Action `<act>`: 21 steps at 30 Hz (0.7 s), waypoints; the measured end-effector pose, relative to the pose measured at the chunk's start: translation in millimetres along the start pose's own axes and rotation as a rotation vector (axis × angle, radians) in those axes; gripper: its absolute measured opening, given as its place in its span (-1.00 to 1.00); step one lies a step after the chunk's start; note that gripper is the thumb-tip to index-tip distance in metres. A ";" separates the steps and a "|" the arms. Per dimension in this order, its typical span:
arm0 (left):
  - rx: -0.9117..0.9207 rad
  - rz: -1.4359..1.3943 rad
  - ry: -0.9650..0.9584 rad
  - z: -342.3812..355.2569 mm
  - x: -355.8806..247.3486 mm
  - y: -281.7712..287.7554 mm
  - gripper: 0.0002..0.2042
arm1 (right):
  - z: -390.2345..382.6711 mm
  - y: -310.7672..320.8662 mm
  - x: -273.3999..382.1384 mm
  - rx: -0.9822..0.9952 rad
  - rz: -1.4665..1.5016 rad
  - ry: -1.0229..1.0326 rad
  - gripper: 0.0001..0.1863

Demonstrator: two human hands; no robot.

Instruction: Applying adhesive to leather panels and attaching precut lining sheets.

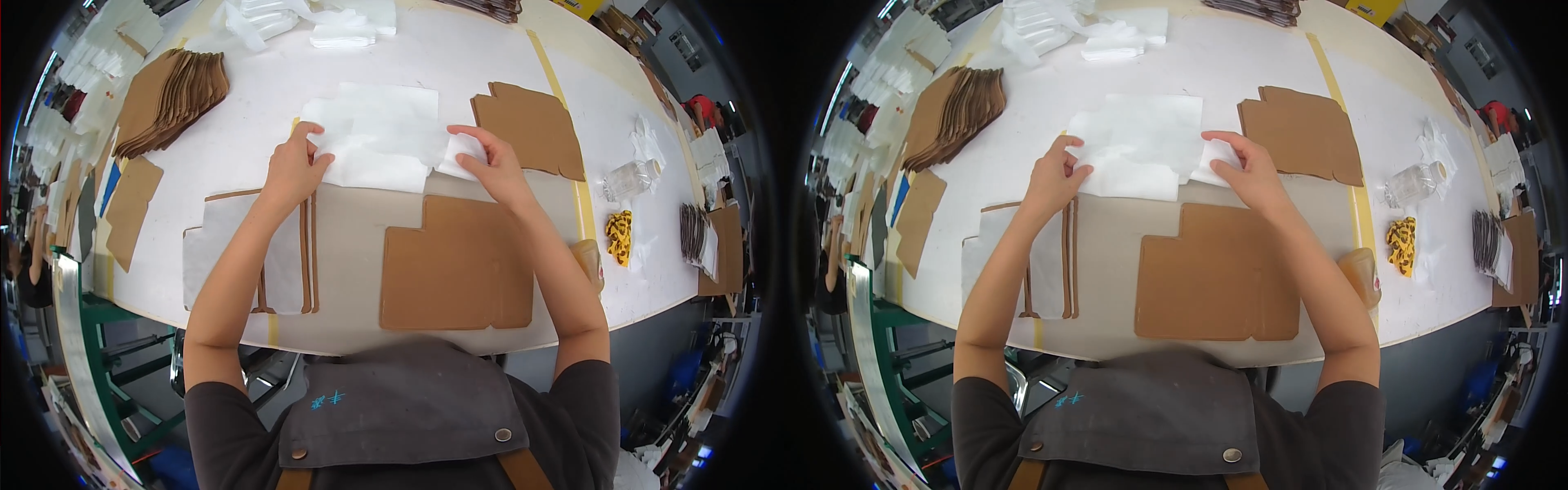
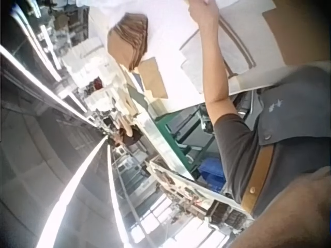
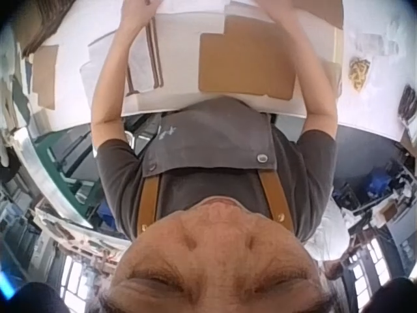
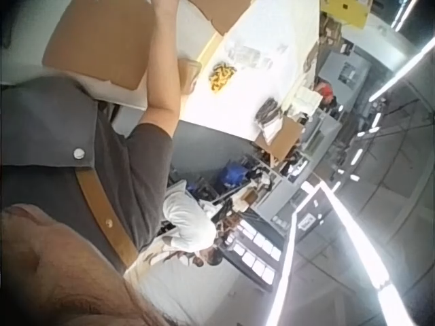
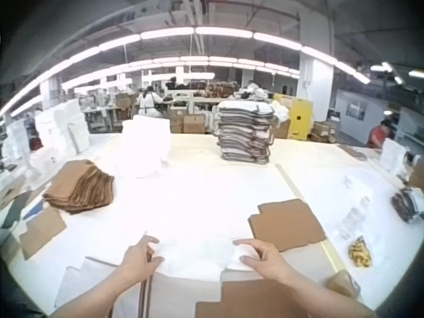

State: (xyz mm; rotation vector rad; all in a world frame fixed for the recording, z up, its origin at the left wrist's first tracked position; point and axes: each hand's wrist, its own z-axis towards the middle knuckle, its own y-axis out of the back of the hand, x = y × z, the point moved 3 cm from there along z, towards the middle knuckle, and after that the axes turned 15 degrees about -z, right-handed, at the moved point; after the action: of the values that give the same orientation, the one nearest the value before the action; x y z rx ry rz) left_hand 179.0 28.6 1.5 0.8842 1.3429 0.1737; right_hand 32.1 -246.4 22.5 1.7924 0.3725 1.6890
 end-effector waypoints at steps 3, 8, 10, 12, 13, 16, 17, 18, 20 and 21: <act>0.111 -0.516 -0.062 -38.6 -36.0 5.3 -0.45 | -49.1 23.0 -0.1 0.023 0.130 -0.086 -0.59; 0.361 -0.986 0.054 -113.1 -52.4 -29.4 -0.51 | -142.1 38.2 -10.6 -0.023 0.252 -0.232 -0.58; 0.454 -0.823 0.069 -133.1 -42.4 -41.4 -0.71 | -167.8 41.0 -16.3 -0.032 0.267 -0.303 -0.58; 0.484 -0.772 0.069 -146.0 -42.7 -48.1 -0.74 | -179.9 39.9 -22.0 0.026 0.087 -0.224 -0.56; 0.464 -0.719 0.072 -150.2 -44.4 -50.0 -0.76 | -180.5 39.2 -24.5 0.034 0.093 -0.228 -0.56; 0.367 -0.665 0.039 -148.8 -55.4 -52.6 -0.76 | -177.4 41.9 -22.8 0.019 0.041 -0.183 -0.55; 0.278 -0.653 0.002 -146.3 -59.7 -51.1 -0.76 | -172.2 43.4 -24.0 -0.037 0.113 -0.194 -0.55; 0.273 -0.651 0.007 -142.3 -63.4 -52.1 -0.76 | -166.6 45.1 -26.4 -0.094 0.185 -0.205 -0.55; 0.196 -0.624 -0.105 -129.9 -72.4 -50.0 -0.78 | -152.4 47.4 -30.6 -0.088 0.169 -0.188 -0.55; 0.192 -0.622 -0.102 -125.2 -73.4 -52.1 -0.78 | -146.8 48.8 -31.3 -0.089 0.151 -0.173 -0.56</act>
State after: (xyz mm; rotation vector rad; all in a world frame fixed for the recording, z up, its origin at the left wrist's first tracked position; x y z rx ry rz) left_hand 28.8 7.4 28.8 0.5858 1.4915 -0.4817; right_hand -124.7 -265.0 23.7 1.9232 0.0874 1.6075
